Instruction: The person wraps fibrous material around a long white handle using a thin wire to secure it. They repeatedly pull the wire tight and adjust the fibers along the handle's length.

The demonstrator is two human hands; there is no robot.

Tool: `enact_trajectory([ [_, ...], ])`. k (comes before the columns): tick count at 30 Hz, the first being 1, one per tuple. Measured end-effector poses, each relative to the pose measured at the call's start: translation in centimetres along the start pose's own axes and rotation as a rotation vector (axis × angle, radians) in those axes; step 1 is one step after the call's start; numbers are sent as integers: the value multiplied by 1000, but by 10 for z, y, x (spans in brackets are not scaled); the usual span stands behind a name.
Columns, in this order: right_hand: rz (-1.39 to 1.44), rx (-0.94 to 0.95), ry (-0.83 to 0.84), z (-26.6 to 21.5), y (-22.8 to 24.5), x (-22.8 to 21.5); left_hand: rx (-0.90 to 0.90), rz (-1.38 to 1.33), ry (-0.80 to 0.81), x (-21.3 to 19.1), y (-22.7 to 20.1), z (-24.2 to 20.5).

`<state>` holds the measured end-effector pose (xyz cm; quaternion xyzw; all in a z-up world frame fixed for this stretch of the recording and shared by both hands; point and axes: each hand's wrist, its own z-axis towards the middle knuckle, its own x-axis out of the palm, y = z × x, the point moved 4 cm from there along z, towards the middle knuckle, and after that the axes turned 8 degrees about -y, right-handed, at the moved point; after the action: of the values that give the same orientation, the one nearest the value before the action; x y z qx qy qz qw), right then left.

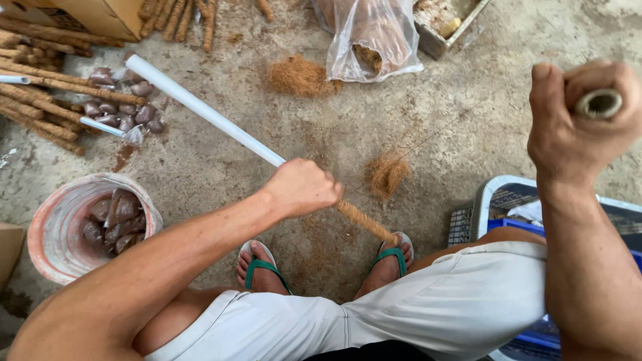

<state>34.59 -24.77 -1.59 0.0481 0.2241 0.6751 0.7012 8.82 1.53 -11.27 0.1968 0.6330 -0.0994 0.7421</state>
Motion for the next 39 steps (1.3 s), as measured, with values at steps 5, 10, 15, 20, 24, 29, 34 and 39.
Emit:
enact_trajectory([
  [5,-31,117,31,1,-23,8,166,-41,-53,-42,-23,1],
  [10,-126,250,69,8,-22,20,241,-122,-214,-74,-38,4],
  [15,-120,350,92,10,-24,29,261,-156,-411,-97,-41,1],
  [20,-116,361,138,12,-23,39,261,-132,-544,-116,-38,-1],
  [24,-179,570,187,11,-21,49,222,-179,-614,-124,-32,-6],
  [29,-205,783,332,7,-9,63,125,-328,-679,-121,-19,-8],
  [34,-147,845,491,-4,-2,76,-111,-470,-782,-114,11,-12],
  [39,-286,869,645,-9,3,82,-791,-946,-722,-99,74,-27],
])
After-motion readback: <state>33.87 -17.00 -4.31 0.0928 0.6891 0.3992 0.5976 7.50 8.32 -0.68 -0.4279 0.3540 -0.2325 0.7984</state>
